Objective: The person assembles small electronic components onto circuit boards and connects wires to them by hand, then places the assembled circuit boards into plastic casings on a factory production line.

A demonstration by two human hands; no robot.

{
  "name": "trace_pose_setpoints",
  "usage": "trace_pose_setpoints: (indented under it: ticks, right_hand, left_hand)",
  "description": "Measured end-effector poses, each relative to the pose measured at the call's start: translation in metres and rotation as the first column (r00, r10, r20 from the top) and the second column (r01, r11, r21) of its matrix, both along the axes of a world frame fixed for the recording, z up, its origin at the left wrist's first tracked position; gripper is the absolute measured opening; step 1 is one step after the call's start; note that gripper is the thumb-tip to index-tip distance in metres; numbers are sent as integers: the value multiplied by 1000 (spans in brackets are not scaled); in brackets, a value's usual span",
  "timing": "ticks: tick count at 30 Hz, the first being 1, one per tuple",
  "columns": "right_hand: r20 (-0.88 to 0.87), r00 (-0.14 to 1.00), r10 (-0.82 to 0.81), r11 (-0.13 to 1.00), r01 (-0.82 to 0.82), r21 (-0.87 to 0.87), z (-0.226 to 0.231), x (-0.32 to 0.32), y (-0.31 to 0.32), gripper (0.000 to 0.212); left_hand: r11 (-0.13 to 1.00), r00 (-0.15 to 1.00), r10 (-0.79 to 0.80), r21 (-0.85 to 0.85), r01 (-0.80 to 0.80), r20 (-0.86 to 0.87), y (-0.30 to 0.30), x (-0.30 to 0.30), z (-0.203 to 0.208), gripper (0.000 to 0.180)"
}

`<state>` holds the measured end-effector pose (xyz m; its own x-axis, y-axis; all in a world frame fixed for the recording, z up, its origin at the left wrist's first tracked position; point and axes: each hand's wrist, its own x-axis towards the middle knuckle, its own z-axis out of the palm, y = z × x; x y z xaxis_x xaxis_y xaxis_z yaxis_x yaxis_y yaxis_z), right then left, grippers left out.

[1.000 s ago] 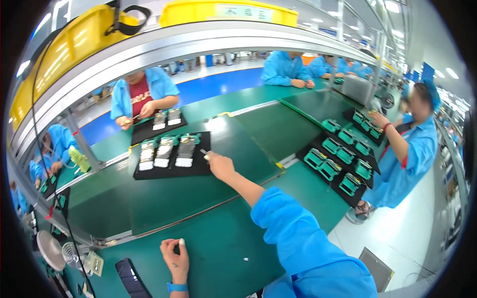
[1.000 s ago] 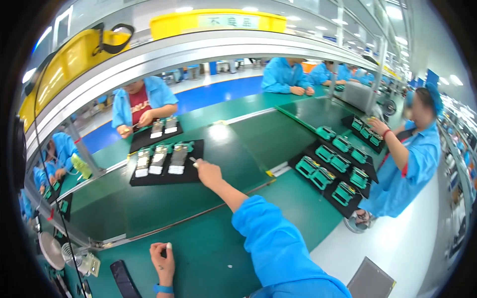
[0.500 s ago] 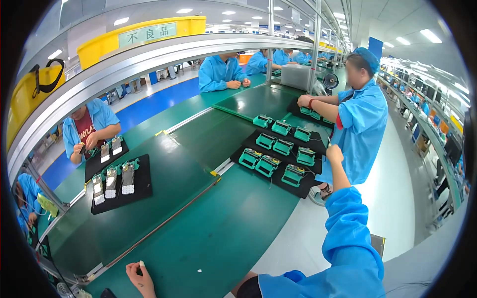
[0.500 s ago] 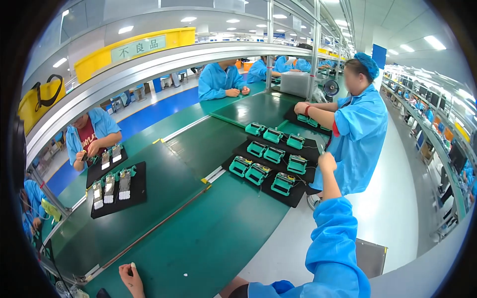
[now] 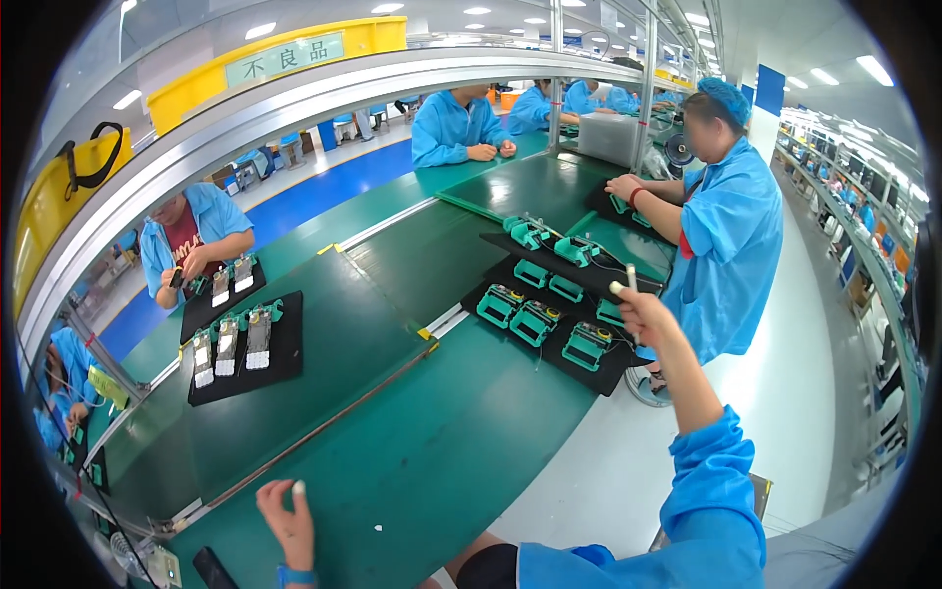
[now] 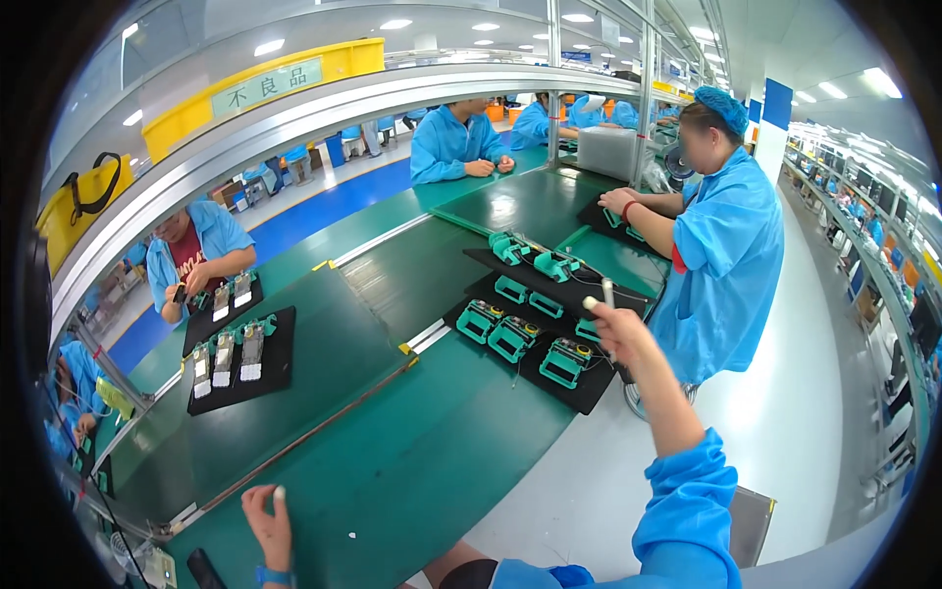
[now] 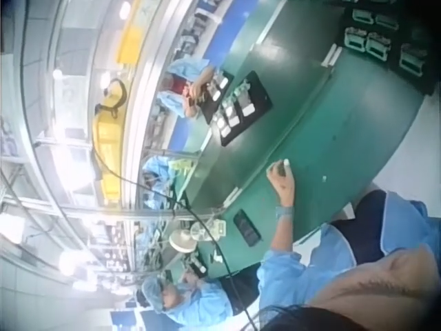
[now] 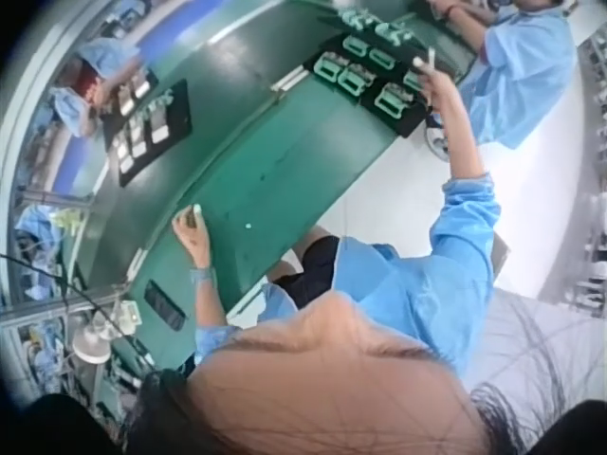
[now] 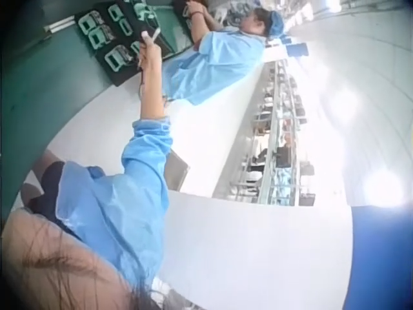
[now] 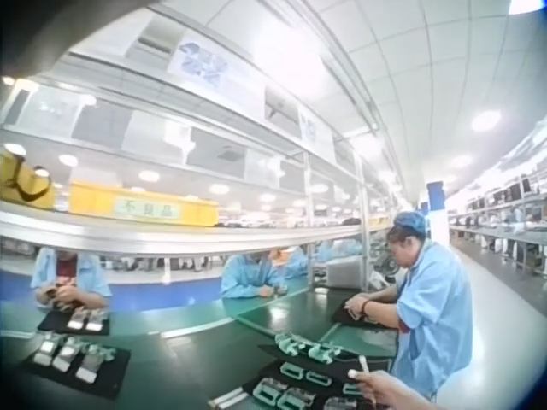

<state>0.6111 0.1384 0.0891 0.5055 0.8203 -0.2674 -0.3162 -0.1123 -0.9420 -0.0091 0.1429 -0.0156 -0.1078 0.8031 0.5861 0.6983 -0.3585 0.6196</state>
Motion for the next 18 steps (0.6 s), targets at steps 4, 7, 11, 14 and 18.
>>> trace_pose_setpoints:
  ticks: [4,7,11,14,18]
  right_hand:
    - [-6,999,-48,967,48,252,-11,-110,8,28]
    - [55,998,-37,943,16,333,-22,-174,2,29]
    - [190,982,-18,815,-96,571,-31,-260,-15,22]
    - [506,845,173,840,-395,372,-70,-272,-30,43]
    - [859,311,407,685,-726,-61,-84,-268,-69,31]
  left_hand:
    - [789,774,-361,-273,551,520,10,113,40,20]
    - [354,311,-192,-230,907,931,20,193,56,54]
    - [206,-175,66,158,966,982,35,249,57,60]
    - [277,-20,36,9,961,999,34,249,53,38]
    - [315,-56,46,39,948,997,43,195,23,42]
